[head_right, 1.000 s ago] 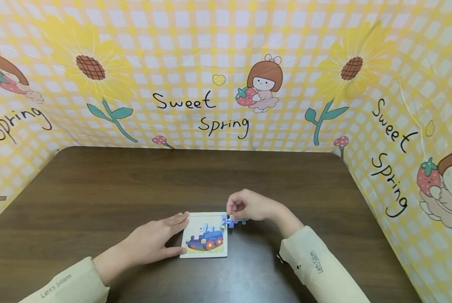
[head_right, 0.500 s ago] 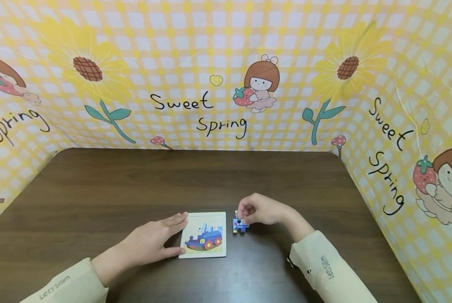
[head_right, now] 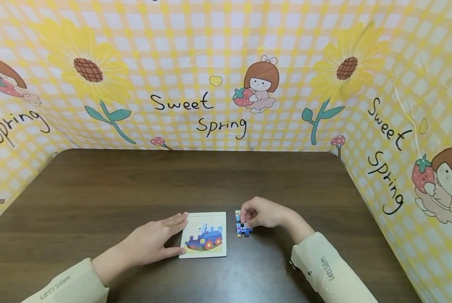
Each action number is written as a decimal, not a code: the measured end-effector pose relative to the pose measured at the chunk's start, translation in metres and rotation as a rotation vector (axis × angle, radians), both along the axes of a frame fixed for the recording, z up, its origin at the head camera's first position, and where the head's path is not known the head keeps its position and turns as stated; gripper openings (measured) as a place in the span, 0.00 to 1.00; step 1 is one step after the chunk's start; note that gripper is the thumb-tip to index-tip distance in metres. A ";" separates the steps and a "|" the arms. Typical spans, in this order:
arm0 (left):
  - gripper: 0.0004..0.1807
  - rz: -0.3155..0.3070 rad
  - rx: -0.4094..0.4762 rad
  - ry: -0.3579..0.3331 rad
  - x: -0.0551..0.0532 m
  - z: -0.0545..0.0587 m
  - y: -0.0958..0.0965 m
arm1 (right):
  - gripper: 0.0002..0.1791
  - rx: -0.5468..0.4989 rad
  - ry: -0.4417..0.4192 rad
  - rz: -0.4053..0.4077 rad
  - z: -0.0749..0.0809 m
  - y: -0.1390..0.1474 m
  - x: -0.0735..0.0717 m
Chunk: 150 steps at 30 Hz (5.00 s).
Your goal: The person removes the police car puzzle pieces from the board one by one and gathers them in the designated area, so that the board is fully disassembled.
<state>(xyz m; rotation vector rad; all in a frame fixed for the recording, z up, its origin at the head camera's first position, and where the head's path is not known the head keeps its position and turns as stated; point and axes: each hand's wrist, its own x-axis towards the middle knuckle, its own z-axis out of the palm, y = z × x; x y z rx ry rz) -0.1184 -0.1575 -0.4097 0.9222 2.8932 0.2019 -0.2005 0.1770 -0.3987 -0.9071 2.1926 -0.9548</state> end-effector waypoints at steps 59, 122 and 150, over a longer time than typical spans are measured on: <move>0.38 0.001 0.015 -0.007 -0.001 -0.001 0.000 | 0.09 0.125 0.196 0.140 0.002 -0.098 0.004; 0.40 0.007 -0.009 -0.028 -0.001 0.004 0.002 | 0.04 -0.137 0.074 0.009 0.014 -0.048 0.001; 0.38 -0.001 0.016 -0.020 0.001 0.004 0.000 | 0.04 -0.090 0.096 -0.102 0.006 0.025 0.002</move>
